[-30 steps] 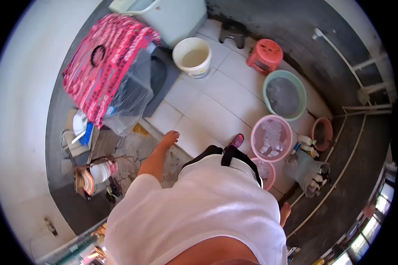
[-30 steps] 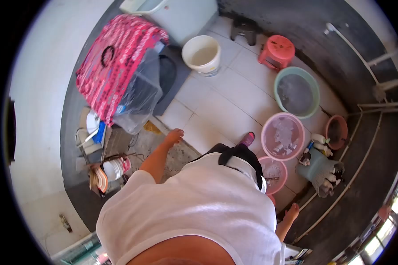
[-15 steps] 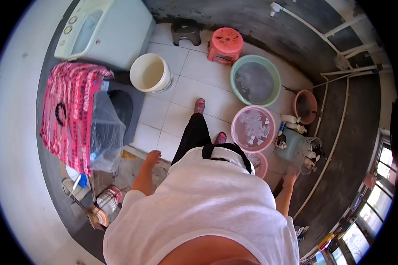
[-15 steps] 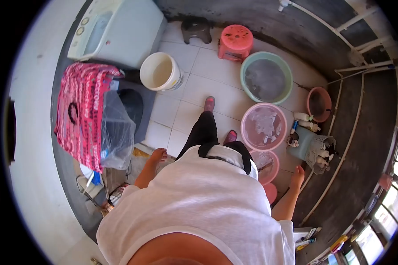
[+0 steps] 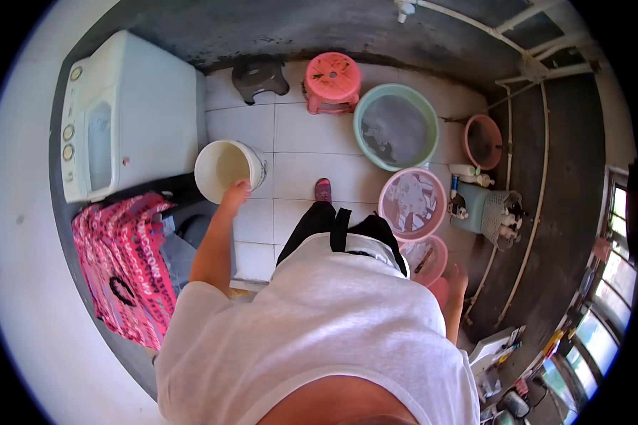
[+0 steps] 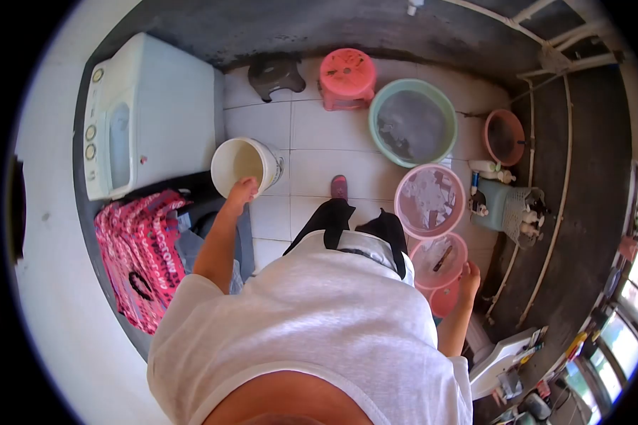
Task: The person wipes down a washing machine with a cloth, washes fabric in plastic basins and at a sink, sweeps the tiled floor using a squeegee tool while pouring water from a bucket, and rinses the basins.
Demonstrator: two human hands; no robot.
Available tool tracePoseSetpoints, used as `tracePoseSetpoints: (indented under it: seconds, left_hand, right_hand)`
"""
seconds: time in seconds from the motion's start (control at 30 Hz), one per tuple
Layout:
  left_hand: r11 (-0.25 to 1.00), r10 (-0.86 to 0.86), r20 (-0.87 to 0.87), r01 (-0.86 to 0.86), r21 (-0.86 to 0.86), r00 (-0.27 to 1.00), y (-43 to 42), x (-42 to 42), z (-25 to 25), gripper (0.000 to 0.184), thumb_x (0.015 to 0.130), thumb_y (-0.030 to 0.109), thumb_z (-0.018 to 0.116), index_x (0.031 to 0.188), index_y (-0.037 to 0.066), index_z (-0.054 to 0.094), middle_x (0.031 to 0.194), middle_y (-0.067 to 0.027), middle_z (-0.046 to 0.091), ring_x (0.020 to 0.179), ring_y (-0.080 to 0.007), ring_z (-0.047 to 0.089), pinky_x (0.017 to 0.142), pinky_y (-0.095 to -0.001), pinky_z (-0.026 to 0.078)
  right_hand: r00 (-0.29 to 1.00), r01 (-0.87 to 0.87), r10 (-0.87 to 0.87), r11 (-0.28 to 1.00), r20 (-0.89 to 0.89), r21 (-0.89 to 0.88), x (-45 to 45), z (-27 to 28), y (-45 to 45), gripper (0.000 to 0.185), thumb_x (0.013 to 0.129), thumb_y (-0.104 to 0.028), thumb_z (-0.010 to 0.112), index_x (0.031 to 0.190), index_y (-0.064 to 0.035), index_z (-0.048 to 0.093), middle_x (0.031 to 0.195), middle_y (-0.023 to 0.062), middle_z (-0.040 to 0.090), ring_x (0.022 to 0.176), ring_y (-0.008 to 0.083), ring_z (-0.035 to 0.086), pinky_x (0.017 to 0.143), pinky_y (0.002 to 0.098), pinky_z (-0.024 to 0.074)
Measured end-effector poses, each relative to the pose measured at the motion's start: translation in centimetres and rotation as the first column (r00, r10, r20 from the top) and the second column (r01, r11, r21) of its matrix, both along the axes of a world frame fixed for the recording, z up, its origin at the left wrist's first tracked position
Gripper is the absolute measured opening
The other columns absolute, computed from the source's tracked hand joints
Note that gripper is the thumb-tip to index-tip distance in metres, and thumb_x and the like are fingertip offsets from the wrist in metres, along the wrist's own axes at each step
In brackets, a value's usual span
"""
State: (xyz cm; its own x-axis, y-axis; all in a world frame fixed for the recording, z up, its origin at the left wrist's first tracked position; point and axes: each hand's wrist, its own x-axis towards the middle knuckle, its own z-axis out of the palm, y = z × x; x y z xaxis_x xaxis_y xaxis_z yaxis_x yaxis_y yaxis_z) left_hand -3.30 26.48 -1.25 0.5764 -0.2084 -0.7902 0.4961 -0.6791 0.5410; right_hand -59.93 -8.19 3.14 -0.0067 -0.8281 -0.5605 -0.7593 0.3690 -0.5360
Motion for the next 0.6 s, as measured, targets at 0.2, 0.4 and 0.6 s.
tracePoseSetpoints:
  seconds: [0.2,0.4,0.6]
  left_hand:
    - [0.996,-0.088,-0.022,0.088,-0.018,0.996,-6.3,2.4,-0.6,0.021,0.076,0.021,0.050,0.095,0.011,0.052,0.079,0.0010,0.053,0.069,-0.0095,0.049,0.057,-0.0240,0.038]
    - [0.990,-0.132,-0.095,0.136,0.034,0.987,-6.6,-1.4,-1.4,0.027,0.077,0.029,0.052,0.096,0.011,0.051,0.076,0.0013,0.051,0.067,-0.0099,0.049,0.056,-0.0246,0.038]
    - [0.933,-0.263,-0.107,0.281,0.223,0.959,-8.0,-2.9,0.9,0.030,0.077,0.027,0.052,0.101,0.008,0.051,0.082,-0.0027,0.052,0.071,-0.0142,0.051,0.059,-0.0280,0.040]
  right_hand:
    - [0.986,0.153,-0.151,0.988,0.065,-0.014,4.5,2.7,1.8,0.024,0.080,-0.017,0.050,0.099,-0.0039,0.056,0.080,0.0036,0.058,0.062,0.0072,0.050,0.053,0.0185,0.0386]
    - [0.996,0.092,-0.092,0.996,-0.002,0.006,-3.0,-6.2,4.5,0.026,0.079,-0.020,0.052,0.100,-0.0045,0.056,0.077,0.0034,0.057,0.059,0.0101,0.050,0.050,0.0234,0.0396]
    - [0.987,0.104,-0.099,0.994,-0.129,0.030,-2.2,-7.4,2.0,0.026,0.079,-0.020,0.053,0.099,-0.0032,0.056,0.076,0.0066,0.058,0.057,0.0123,0.050,0.048,0.0254,0.0400]
